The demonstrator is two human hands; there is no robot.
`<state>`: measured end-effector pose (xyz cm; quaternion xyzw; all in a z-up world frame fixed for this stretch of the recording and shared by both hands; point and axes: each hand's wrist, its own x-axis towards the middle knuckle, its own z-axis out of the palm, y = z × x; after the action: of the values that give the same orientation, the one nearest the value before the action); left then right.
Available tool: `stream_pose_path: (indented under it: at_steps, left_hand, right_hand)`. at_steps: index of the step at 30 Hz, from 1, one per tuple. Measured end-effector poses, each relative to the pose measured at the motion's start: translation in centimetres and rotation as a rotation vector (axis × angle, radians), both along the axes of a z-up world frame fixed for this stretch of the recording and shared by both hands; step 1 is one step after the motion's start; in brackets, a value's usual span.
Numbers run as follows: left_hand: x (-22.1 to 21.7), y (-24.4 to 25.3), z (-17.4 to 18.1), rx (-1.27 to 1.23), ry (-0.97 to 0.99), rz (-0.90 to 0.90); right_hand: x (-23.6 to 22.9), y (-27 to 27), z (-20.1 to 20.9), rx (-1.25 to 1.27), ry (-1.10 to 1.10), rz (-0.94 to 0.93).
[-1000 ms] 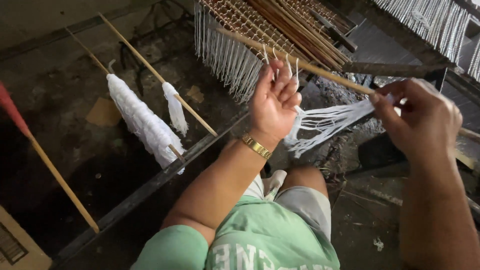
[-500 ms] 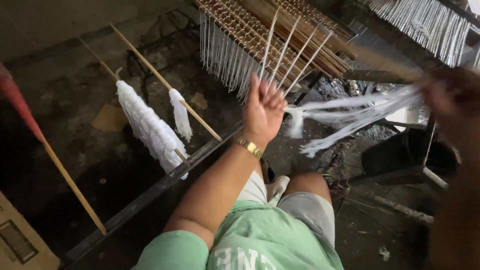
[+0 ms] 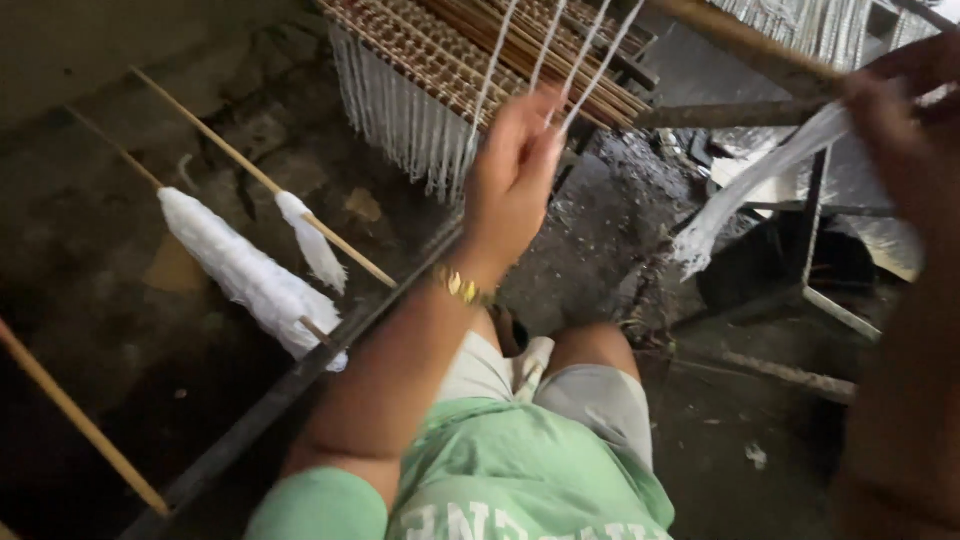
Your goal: Tying and sewing white trim onto a wooden rod to create a series of loops for manufacturing.
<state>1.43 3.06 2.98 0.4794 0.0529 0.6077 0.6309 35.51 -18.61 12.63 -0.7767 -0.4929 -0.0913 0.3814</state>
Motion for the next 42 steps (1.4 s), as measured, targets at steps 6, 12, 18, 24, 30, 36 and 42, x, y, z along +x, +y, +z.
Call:
stream_pose_path:
  at_steps: [6, 12, 18, 24, 30, 36, 42]
  left_hand:
    - [-0.7, 1.2, 6.1, 0.756, 0.875, 0.374]
    - [-0.5, 0.8, 6.2, 0.816, 0.898, 0.346]
    - [-2.5, 4.2, 6.2, 0.548, 0.83, 0.516]
    - [-3.0, 4.9, 5.4, 0.658, 0.806, 0.619]
    - [0.2, -1.4, 5.5, 0.443, 0.3, 0.147]
    - [3.0, -5.3, 4.6, -0.015, 0.363, -0.466]
    - [0.6, -2.6, 4.5, -0.095, 0.122, -0.316]
  right_hand:
    - [-16.1, -0.9, 4.7, -0.126, -0.163, -0.018]
    - [-15.2, -1.7, 3.4, -0.149, -0.421, -0.128]
    - [-15.9, -1.5, 3.6, -0.191, -0.349, -0.196]
    - [-16.1, -0.7, 3.6, -0.17, -0.4, -0.173]
    - [-20.9, 1.3, 6.0, -0.256, -0.088, -0.148]
    - [-21.9, 2.0, 5.3, -0.285, -0.227, 0.134]
    - [-20.9, 1.1, 4.4, -0.345, -0.11, 0.057]
